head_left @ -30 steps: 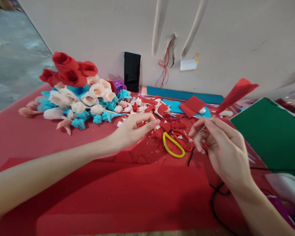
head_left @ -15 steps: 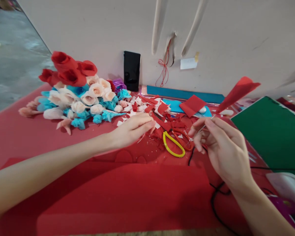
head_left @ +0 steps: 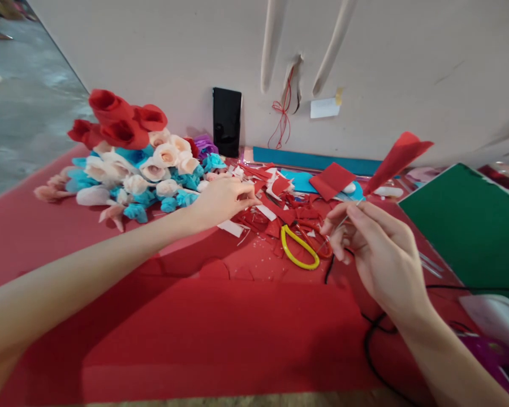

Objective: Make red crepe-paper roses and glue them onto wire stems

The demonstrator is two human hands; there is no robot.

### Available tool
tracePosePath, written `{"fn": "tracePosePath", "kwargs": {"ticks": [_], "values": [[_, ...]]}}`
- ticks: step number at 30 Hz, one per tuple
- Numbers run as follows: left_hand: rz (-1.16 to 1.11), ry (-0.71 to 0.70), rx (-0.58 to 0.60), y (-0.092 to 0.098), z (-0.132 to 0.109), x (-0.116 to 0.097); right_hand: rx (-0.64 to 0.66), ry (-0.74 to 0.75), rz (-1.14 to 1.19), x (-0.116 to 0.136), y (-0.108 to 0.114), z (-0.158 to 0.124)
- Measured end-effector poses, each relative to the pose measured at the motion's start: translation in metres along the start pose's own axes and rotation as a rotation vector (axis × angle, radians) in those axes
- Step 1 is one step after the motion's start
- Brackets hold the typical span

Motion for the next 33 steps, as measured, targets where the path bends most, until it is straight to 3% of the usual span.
{"fn": "tracePosePath", "kwargs": {"ticks": [5,10,14,18,22,26,33], "values": [[0.24,-0.033,0.036,0.0,0.002,0.008,0.023,-0.006,-0.021,-0.003,-0.002,-0.001],[0.307,-0.045,0.022,0.008,-0.004,0.007,0.042,-0.008,-0.042,-0.004,-0.002,-0.001],[0.249,-0.091,0.104,0.015,-0.021,0.003,0.121,-0.068,-0.037,-0.006,-0.006,-0.002],[0.138,-0.131,0.154,0.017,-0.053,0.001,0.356,-0.23,-0.028,-0.01,-0.022,-0.005],[0.037,-0.215,0.335,0.015,-0.085,0.0,0.552,-0.359,-0.139,-0.018,-0.041,-0.013],[-0.013,-0.241,0.428,0.01,-0.103,0.001,0.615,-0.416,-0.225,-0.035,-0.051,-0.02],[-0.099,-0.21,0.434,0.003,-0.107,0.003,0.644,-0.423,-0.275,-0.055,-0.056,-0.024]]}}
Point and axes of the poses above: each hand's wrist, its own z-axis towards the middle knuckle, its own y-axis out of the back of the hand, x = y × z, the point moved 2 cm from there along z, towards the middle knuckle, and after that the axes turned 4 degrees about x, right-handed, at the moved point
